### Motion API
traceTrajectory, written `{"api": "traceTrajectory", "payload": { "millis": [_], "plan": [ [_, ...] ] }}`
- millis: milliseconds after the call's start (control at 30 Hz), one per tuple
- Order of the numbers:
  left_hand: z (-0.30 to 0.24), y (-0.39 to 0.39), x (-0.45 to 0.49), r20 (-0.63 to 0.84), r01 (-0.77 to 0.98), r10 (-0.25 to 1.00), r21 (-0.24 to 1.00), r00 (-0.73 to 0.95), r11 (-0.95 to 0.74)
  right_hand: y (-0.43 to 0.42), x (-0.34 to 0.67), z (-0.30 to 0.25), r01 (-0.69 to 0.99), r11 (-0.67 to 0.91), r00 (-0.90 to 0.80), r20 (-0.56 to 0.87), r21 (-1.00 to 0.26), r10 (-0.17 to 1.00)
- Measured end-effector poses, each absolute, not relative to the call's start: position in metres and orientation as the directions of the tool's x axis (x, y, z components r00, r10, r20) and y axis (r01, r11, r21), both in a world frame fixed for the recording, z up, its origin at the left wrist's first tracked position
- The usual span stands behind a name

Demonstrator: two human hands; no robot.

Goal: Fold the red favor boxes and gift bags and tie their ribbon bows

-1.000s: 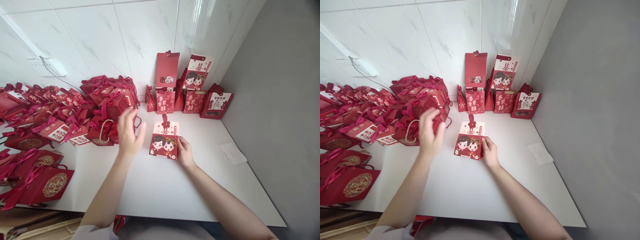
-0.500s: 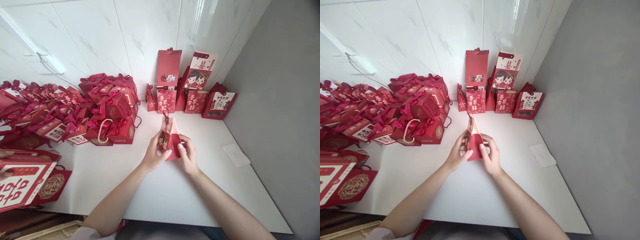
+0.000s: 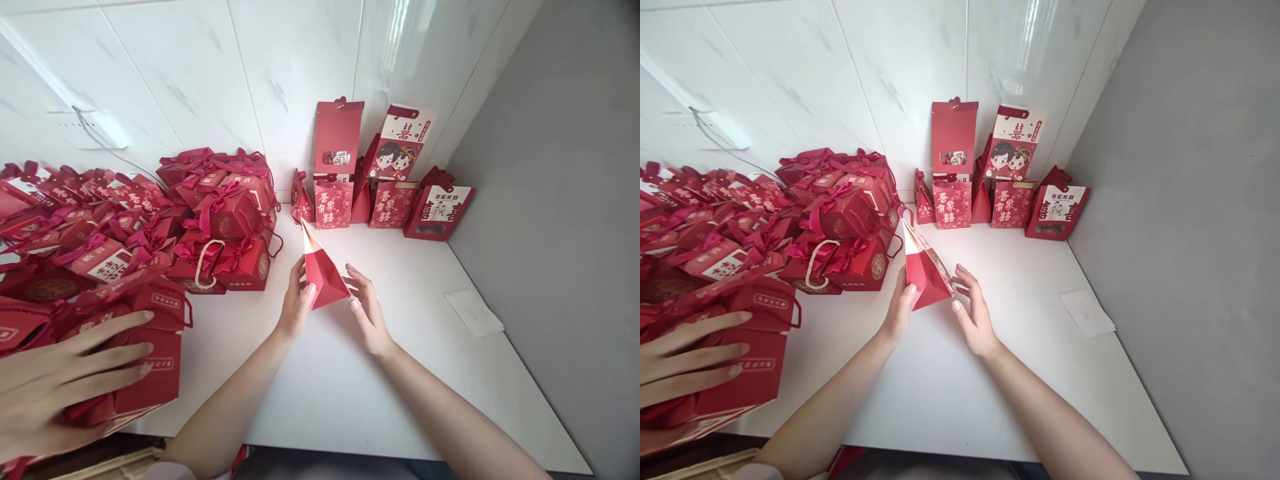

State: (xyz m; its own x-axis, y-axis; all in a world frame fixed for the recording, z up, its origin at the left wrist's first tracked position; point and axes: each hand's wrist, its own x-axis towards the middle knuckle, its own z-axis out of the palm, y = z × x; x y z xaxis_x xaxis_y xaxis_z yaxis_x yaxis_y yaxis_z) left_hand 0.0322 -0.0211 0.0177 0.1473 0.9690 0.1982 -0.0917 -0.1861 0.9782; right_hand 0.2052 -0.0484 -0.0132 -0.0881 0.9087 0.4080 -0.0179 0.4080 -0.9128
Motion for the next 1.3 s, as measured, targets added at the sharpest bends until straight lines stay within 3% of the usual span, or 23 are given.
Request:
{"api": "traceTrajectory", "payload": {
  "millis": [167, 400, 633, 700, 767, 800, 867, 900, 1000, 1100, 1200, 1300],
  "plan": [
    [0.016, -0.021, 0.032, 0.238, -0.046, 0.962, 0.971, 0.133, -0.234, -0.048, 0.207, -0.015, -0.008, 0.415, -0.140, 0.412, -0.910, 0.900],
    [0.019, -0.024, 0.028, 0.334, 0.205, 0.929, 0.910, 0.158, -0.362, -0.047, 0.205, -0.007, -0.151, 0.321, -0.270, 0.351, -0.935, 0.896],
    [0.027, -0.029, 0.032, 0.612, 0.524, 0.782, 0.629, 0.121, -0.574, -0.038, 0.201, -0.018, -0.010, 0.190, -0.107, 0.190, -0.982, 0.976],
    [0.030, -0.028, 0.032, 0.548, 0.415, 0.833, 0.743, 0.073, -0.525, -0.038, 0.204, -0.018, -0.032, 0.222, -0.135, 0.225, -0.974, 0.965],
    [0.033, -0.025, 0.032, 0.298, 0.093, 0.955, 0.950, -0.001, -0.297, -0.039, 0.206, -0.016, -0.066, 0.277, -0.161, 0.284, -0.959, 0.945],
    [0.036, -0.023, 0.031, 0.118, -0.124, 0.993, 0.986, 0.017, -0.115, -0.041, 0.207, -0.015, -0.076, 0.302, -0.167, 0.311, -0.950, 0.936],
    [0.042, -0.020, 0.030, -0.163, -0.482, 0.967, 0.842, 0.196, 0.240, -0.043, 0.209, -0.013, -0.080, 0.333, -0.157, 0.342, -0.939, 0.926],
    [0.045, -0.019, 0.029, -0.220, -0.581, 0.925, 0.726, 0.309, 0.367, -0.044, 0.209, -0.013, -0.078, 0.341, -0.148, 0.349, -0.937, 0.925],
    [0.053, -0.020, 0.026, -0.206, -0.690, 0.821, 0.455, 0.533, 0.562, -0.044, 0.208, -0.013, -0.084, 0.344, -0.140, 0.353, -0.935, 0.925],
    [0.055, -0.022, 0.025, -0.189, -0.687, 0.740, 0.281, 0.645, 0.670, -0.043, 0.208, -0.015, -0.093, 0.333, -0.147, 0.344, -0.938, 0.928],
    [0.055, -0.023, 0.025, -0.192, -0.683, 0.716, 0.216, 0.671, 0.698, -0.043, 0.207, -0.017, -0.074, 0.339, -0.154, 0.347, -0.938, 0.925],
    [0.053, -0.024, 0.026, -0.214, -0.681, 0.736, 0.280, 0.643, 0.677, -0.043, 0.207, -0.018, 0.027, 0.386, -0.108, 0.381, -0.922, 0.918]
  ]
}}
